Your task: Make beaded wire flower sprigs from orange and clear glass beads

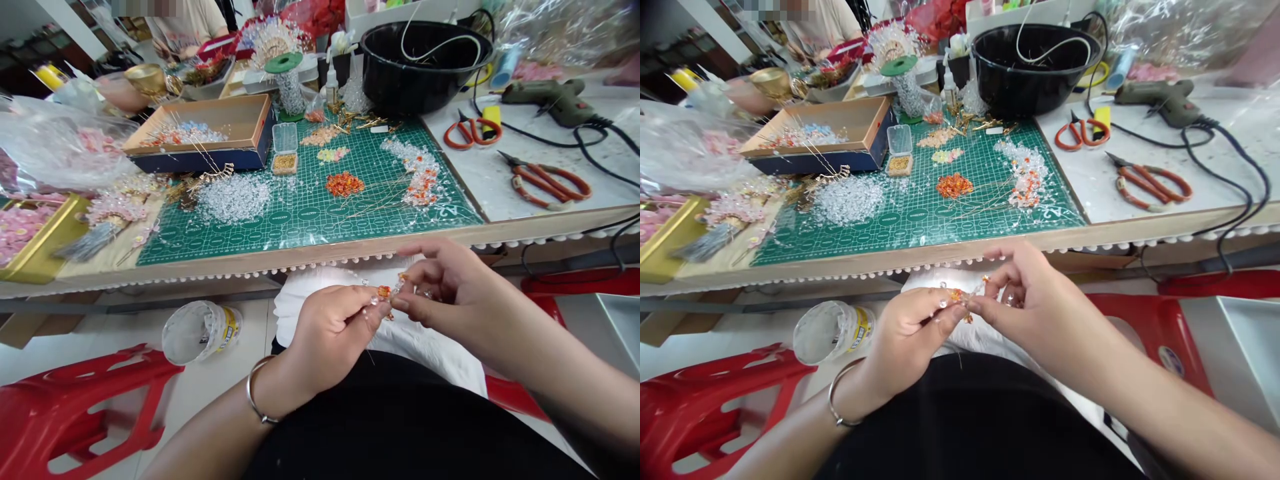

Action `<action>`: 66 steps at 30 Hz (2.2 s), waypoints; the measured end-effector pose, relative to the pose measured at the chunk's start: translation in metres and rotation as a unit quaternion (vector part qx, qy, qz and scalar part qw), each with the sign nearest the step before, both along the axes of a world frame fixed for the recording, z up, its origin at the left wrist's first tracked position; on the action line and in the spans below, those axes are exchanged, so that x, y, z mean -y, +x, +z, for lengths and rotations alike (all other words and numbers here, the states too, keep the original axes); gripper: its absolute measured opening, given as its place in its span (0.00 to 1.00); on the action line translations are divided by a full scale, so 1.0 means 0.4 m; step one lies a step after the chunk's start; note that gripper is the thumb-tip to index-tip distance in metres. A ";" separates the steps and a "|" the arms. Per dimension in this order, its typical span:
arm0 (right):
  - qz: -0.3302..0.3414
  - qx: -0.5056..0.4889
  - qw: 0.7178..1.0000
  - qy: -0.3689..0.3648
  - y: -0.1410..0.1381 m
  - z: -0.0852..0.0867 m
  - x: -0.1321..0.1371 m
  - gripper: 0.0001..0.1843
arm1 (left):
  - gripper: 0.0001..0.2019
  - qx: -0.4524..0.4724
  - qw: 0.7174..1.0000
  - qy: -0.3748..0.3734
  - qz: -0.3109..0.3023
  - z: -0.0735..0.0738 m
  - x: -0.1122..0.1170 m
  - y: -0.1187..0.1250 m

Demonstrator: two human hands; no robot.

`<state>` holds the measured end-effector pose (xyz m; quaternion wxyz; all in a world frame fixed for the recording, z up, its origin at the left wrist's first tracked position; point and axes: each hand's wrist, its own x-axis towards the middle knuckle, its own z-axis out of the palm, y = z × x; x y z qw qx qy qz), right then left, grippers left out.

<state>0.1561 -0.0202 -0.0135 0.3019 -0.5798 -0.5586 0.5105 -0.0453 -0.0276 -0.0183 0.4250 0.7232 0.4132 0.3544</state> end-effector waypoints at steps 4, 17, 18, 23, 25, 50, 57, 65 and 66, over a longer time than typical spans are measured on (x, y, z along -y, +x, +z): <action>0.066 0.014 0.998 -0.005 0.007 0.014 -0.015 0.33 | 0.14 0.043 0.996 -0.072 -0.019 -0.003 -0.003 -0.006; 0.049 -0.036 0.994 -0.088 -0.007 -0.008 0.014 0.16 | 0.14 0.066 0.977 -0.199 0.044 -0.013 -0.003 -0.001; 0.049 -0.081 0.989 -0.111 -0.007 -0.012 0.013 0.18 | 0.13 0.081 0.975 -0.199 0.046 -0.016 -0.003 0.000; 0.014 -0.176 0.976 -0.126 -0.027 -0.018 0.004 0.24 | 0.10 0.088 0.978 -0.184 0.043 -0.043 0.000 0.006; -0.012 -0.172 0.979 -0.106 -0.031 -0.021 0.004 0.24 | 0.11 0.003 0.995 -0.099 0.016 -0.052 0.003 0.007; 0.255 0.089 0.961 -0.051 0.040 -0.034 0.053 0.17 | 0.09 -0.303 0.906 0.245 -0.166 0.086 -0.026 -0.009; 0.248 0.095 0.962 0.062 0.038 0.015 0.074 0.13 | 0.03 -0.124 0.962 -0.167 -0.179 0.058 -0.103 0.002; 0.030 0.105 0.975 0.195 0.012 -0.009 0.062 0.10 | 0.02 0.175 0.817 -0.486 -0.258 -0.062 -0.065 0.020; 0.010 0.137 0.971 0.197 0.010 -0.017 0.059 0.09 | 0.02 0.155 0.859 -0.429 -0.233 -0.054 -0.045 0.018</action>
